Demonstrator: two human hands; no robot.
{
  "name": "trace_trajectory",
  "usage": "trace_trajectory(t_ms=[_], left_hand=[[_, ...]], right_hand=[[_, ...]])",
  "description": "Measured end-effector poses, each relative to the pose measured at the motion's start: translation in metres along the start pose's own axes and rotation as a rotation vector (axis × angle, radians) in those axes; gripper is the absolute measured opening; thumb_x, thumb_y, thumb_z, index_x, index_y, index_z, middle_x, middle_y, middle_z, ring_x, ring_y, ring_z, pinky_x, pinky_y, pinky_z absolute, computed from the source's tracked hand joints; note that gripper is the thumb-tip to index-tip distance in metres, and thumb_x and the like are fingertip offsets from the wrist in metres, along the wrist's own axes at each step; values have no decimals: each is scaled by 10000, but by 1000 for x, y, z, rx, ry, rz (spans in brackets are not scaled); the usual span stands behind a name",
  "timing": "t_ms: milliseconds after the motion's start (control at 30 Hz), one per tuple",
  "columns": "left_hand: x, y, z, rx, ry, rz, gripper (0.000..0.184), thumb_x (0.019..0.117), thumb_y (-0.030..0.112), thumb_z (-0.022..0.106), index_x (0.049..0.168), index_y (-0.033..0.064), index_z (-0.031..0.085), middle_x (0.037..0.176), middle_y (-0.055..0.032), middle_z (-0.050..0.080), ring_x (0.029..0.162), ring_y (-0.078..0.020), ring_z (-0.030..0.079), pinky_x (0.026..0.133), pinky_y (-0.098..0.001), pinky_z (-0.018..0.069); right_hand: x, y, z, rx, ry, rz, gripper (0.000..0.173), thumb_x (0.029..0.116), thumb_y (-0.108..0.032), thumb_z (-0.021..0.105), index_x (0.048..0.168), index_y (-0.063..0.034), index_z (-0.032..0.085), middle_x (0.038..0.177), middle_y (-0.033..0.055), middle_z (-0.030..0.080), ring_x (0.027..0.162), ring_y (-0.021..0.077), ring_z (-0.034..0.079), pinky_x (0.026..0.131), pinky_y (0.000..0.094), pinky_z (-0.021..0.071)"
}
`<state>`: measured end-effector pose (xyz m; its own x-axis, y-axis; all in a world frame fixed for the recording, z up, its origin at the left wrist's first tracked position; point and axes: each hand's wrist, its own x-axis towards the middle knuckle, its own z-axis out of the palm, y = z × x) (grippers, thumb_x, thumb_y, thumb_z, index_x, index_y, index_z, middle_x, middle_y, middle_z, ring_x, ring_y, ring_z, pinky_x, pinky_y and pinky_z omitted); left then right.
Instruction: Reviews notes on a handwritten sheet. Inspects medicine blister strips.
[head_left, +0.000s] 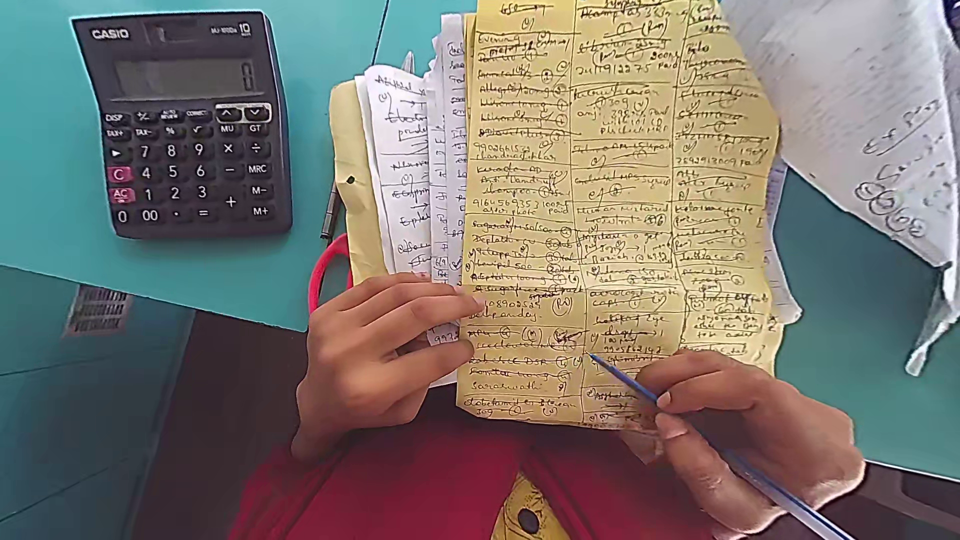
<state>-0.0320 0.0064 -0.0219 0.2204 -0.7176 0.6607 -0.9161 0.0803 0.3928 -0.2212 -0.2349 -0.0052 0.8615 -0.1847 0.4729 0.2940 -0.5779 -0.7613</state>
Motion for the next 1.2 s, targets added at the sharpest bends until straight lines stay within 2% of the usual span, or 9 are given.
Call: trace_trajectory(t_ms=[267,867,1200], left_hand=[[0,0,0,-1,-3,-5,239,959,32,529,875,94,744,1112,-118,745,1122,-220,678,1026,-390,508],[0,0,1,7,5,4,225,965,46,537,889,107,739,1099,-114,746,1114,-211,681,1024,-386,511],[0,0,1,6,9,11,229,957,38,535,878,108,739,1093,-110,748,1110,-215,684,1023,-388,513]], right_hand=[[0,0,0,-12,-28,-13,167,989,-246,538,933,-90,558,871,5,655,832,-15,632,700,88,489],[0,2,1,-15,-35,1,151,973,-243,556,927,-99,562,873,0,663,828,-17,638,690,86,490],[2,3,1,-32,-63,-2,143,960,-214,544,898,-86,552,852,25,656,802,-11,622,662,82,464]])
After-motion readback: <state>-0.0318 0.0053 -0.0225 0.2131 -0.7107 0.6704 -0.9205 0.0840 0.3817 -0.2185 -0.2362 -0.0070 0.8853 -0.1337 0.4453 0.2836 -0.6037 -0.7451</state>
